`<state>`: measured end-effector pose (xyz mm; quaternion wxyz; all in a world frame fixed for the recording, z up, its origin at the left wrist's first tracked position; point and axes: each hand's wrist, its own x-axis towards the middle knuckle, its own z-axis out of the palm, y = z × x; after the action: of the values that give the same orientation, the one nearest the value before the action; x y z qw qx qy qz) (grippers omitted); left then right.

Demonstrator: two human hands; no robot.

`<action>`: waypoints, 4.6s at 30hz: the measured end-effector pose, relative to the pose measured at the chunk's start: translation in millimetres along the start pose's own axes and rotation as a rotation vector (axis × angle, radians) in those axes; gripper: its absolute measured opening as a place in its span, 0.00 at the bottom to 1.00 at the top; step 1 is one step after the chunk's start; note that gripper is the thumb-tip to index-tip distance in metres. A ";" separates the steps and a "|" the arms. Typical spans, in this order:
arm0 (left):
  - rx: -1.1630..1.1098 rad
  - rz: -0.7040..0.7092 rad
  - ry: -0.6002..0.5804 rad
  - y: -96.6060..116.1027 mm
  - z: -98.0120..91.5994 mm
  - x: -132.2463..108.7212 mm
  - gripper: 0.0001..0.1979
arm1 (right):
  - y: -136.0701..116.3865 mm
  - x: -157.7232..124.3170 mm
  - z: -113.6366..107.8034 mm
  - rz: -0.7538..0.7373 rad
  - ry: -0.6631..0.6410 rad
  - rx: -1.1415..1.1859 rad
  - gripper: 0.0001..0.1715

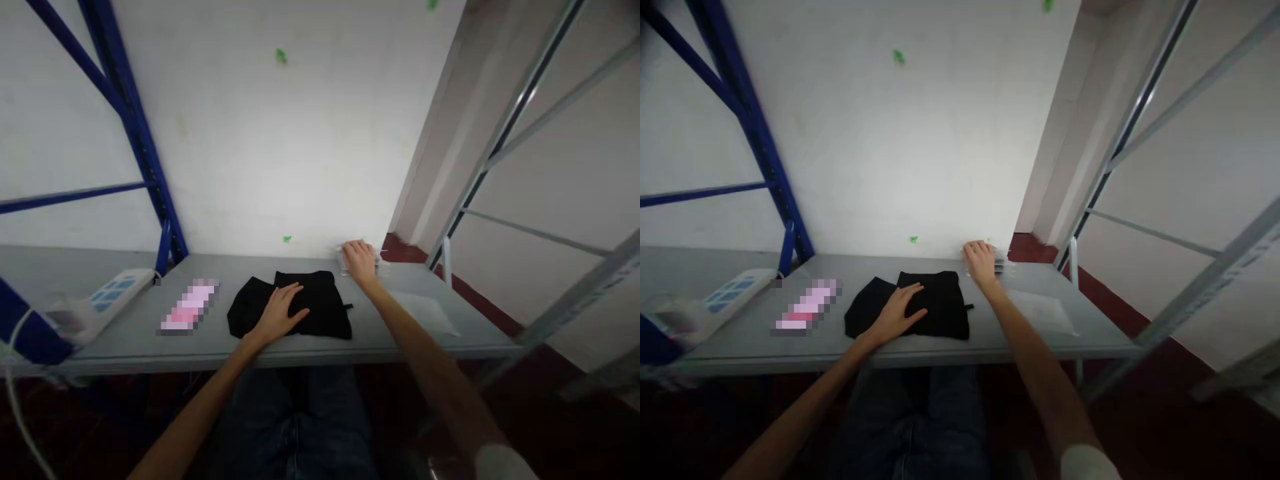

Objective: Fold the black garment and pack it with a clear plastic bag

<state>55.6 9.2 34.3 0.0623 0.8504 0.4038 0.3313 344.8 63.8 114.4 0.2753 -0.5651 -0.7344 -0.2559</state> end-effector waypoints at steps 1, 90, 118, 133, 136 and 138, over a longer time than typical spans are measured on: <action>-0.027 -0.027 0.113 0.8 -3.7 -1.9 0.27 | -19.1 -8.6 -6.3 -0.037 0.037 0.026 0.17; 0.286 -0.235 0.612 -33.6 -78.2 -29.1 0.13 | -76.5 -92.9 -38.6 0.253 0.006 1.363 0.20; -0.014 -0.318 0.627 -8.5 -59.8 -22.4 0.12 | -70.9 -81.4 -13.7 0.037 -0.103 0.587 0.27; -0.138 -0.237 0.379 -31.4 -35.8 -19.5 0.43 | -81.0 -96.8 -27.8 0.191 -0.036 0.823 0.18; 0.042 -0.120 0.527 -14.1 -42.7 -19.8 0.39 | -82.7 -97.2 -31.5 0.170 -0.047 0.772 0.19; 0.141 0.051 0.445 2.0 -48.2 -19.7 0.30 | -90.7 -96.9 -36.6 0.126 -0.054 0.698 0.20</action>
<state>18.4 -14.2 62.2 -0.0964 0.7685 0.4084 0.4831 281.3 -49.0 67.6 0.4474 -0.4877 -0.7485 0.0430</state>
